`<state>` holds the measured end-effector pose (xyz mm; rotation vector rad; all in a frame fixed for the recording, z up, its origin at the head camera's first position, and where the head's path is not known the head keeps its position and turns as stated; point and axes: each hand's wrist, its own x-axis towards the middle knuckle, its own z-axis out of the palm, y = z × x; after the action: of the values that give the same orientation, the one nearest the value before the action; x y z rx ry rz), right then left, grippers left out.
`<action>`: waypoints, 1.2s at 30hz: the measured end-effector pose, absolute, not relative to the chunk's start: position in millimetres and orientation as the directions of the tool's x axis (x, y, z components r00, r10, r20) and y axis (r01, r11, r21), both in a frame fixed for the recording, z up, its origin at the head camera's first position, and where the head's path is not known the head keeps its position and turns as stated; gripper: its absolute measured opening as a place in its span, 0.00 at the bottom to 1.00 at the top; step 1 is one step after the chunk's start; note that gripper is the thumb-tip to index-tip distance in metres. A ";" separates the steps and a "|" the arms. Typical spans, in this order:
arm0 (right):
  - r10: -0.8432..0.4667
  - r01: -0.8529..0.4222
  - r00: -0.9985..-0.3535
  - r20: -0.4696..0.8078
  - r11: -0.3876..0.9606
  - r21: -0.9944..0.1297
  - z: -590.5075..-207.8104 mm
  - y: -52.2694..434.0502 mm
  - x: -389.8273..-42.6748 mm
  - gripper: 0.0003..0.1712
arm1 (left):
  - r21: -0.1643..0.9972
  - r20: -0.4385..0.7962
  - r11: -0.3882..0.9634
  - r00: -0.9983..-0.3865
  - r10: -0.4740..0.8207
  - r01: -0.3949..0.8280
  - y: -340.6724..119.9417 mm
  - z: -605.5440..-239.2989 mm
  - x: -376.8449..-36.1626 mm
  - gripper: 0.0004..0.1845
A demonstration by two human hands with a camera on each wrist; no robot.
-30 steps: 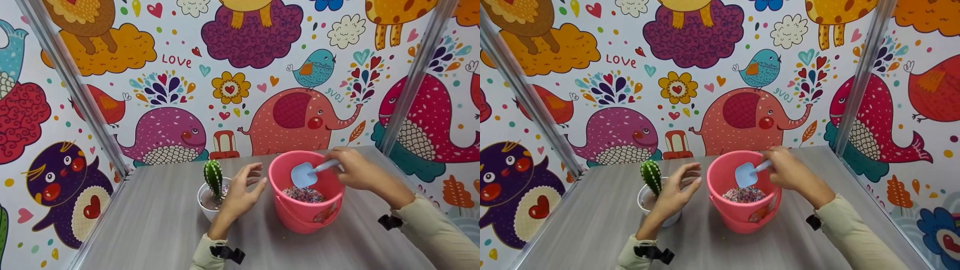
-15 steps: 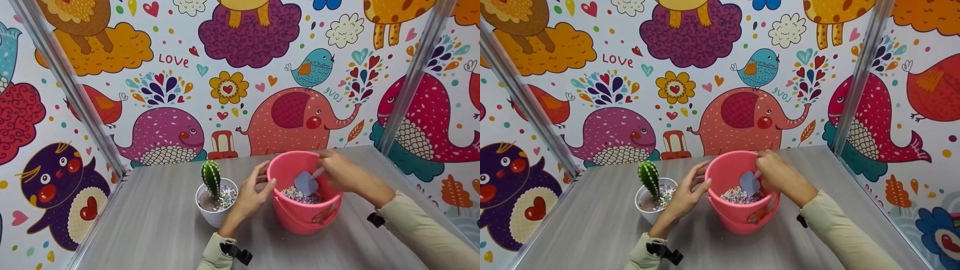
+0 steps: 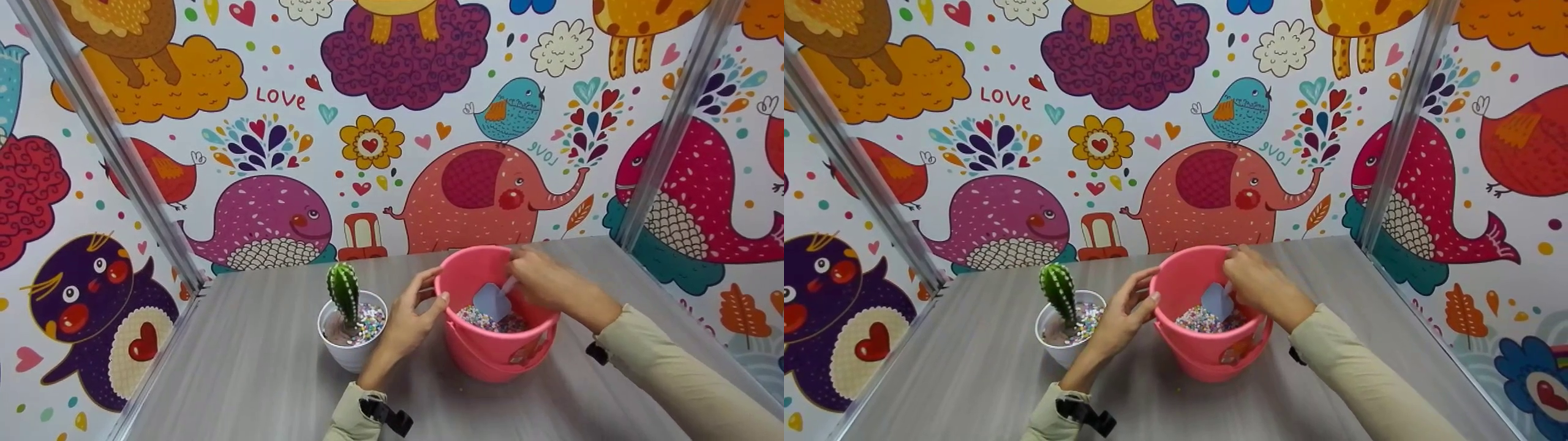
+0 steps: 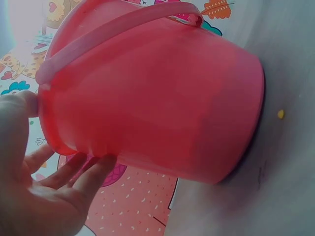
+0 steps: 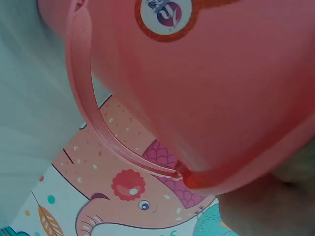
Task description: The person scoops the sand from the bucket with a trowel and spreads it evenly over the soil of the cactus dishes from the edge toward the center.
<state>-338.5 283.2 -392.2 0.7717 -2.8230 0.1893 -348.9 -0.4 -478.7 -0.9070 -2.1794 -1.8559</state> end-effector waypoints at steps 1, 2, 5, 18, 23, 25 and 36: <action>-0.494 -0.522 -0.840 0.223 0.849 -0.086 -392.0 283.5 -338.8 0.17 | 0.853 0.471 0.056 -0.810 0.351 0.520 -0.3 -479.0 -349.0 0.28; -0.504 -0.533 -0.836 0.216 0.839 -0.107 -392.3 284.2 -339.6 0.16 | 0.854 0.468 0.057 -0.811 0.351 0.517 -0.3 -479.4 -349.0 0.28; -0.524 -0.552 -0.832 0.183 0.814 -0.178 -393.3 286.6 -341.7 0.15 | 0.858 0.463 0.054 -0.815 0.349 0.511 -0.1 -480.7 -349.4 0.28; -0.606 -0.599 -0.788 0.106 0.716 -0.357 -389.6 296.0 -343.4 0.14 | 0.885 0.427 0.033 -0.837 0.343 0.465 -1.4 -479.7 -347.7 0.27; -0.628 -0.594 -0.775 0.077 0.681 -0.428 -386.1 297.6 -341.6 0.14 | 0.889 0.418 0.039 -0.844 0.335 0.456 -2.1 -478.6 -347.5 0.27; -0.621 -0.577 -0.781 0.059 0.683 -0.447 -384.9 298.0 -341.3 0.15 | 0.888 0.418 0.043 -0.845 0.333 0.457 -1.8 -478.6 -347.6 0.28; -0.624 -0.554 -0.780 0.051 0.649 -0.522 -384.2 304.0 -339.3 0.12 | 0.889 0.425 0.024 -0.842 0.331 0.458 0.6 -481.1 -348.2 0.28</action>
<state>-339.3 304.0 -384.2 1.0675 -2.9721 0.8670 -348.2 0.6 -481.1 -0.8414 -2.1744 -1.9545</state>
